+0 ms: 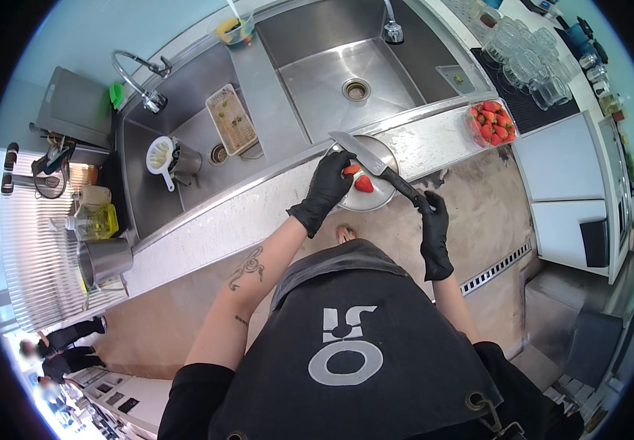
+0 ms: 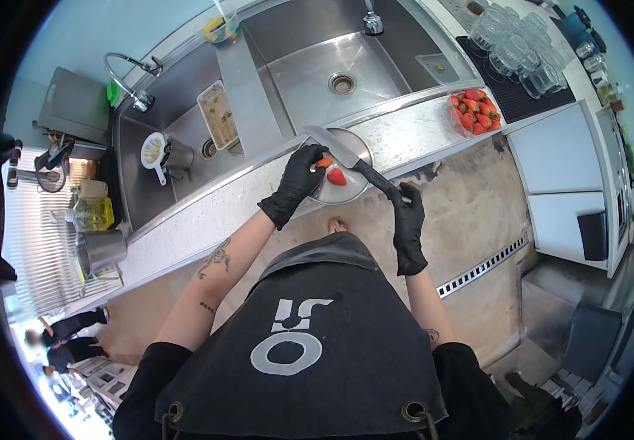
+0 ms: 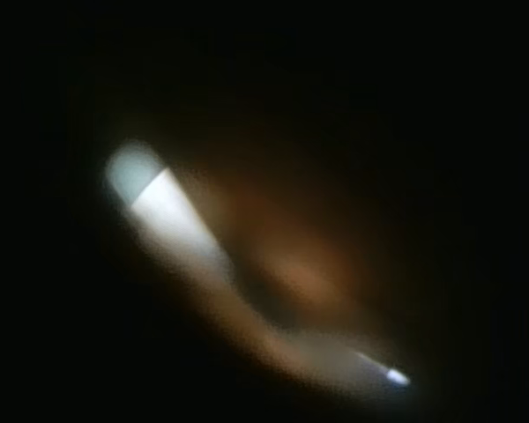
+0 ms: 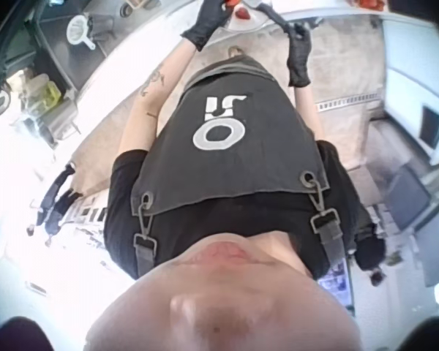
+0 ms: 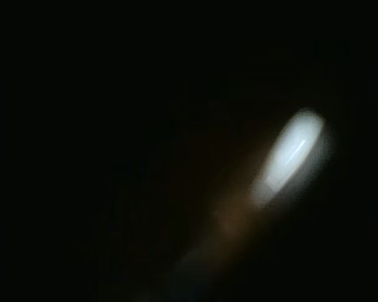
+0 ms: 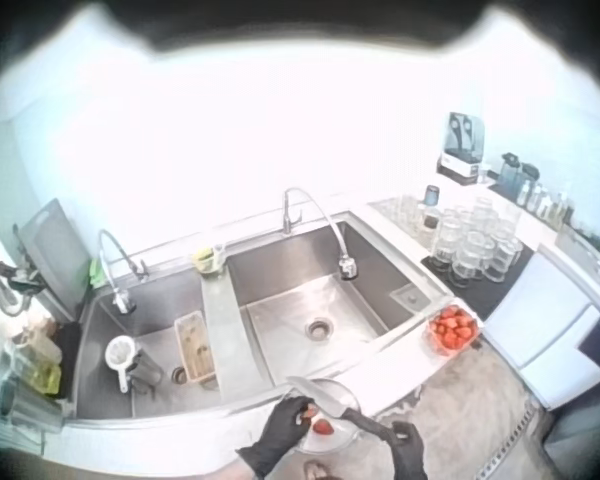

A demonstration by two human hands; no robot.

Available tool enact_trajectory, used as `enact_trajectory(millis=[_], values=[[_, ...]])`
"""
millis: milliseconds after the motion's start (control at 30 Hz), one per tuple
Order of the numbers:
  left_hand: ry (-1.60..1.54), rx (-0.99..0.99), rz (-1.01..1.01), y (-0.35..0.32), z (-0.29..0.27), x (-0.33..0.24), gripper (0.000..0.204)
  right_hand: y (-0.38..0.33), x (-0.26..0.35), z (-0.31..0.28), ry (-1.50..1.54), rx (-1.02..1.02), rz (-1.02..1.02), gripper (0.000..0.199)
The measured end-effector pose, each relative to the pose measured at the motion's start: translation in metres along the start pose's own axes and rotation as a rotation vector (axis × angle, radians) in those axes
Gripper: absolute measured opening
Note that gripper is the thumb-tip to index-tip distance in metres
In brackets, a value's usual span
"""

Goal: The person retrieves strawberries from a container, removes the green tops, and slices them with a knife on a metal plate. The person also briefly handles a small box and interacts with a coworker before continuing to prepare more strawberries.

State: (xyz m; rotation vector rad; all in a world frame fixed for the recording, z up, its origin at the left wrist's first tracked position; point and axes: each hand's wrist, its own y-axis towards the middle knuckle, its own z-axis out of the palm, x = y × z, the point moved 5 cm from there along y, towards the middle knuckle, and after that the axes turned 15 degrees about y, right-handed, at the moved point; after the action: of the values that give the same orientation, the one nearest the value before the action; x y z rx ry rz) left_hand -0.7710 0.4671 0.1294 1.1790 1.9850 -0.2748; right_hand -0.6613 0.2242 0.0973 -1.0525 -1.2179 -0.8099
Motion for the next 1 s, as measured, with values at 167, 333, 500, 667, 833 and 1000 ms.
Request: enact_trajectory(millis=[167,333,500,667,833,1000], values=[[-0.037,0.021,-0.152,-0.009,-0.007,0.008,0.036,0.01,0.056,0.039,-0.468,0.106,-0.422,0.047],[-0.65,0.093,-0.415,-0.02,-0.028,0.016,0.045,0.02,0.057,0.069,-0.832,0.282,-0.501,0.048],[-1.33,0.131,-0.62,-0.034,-0.068,-0.009,0.043,0.025,0.057,0.077,-0.93,0.315,-0.429,0.05],[-1.422,0.011,-0.629,-0.044,-0.074,-0.006,0.039,0.03,0.055,0.078,-0.883,0.303,-0.476,0.046],[-1.403,-0.022,-0.601,-0.045,-0.07,-0.005,0.03,0.034,0.058,0.078,-0.831,0.308,-0.535,0.041],[-1.364,-0.023,-0.608,-0.045,-0.07,-0.014,0.027,0.037,0.059,0.076,-0.823,0.288,-0.584,0.034]])
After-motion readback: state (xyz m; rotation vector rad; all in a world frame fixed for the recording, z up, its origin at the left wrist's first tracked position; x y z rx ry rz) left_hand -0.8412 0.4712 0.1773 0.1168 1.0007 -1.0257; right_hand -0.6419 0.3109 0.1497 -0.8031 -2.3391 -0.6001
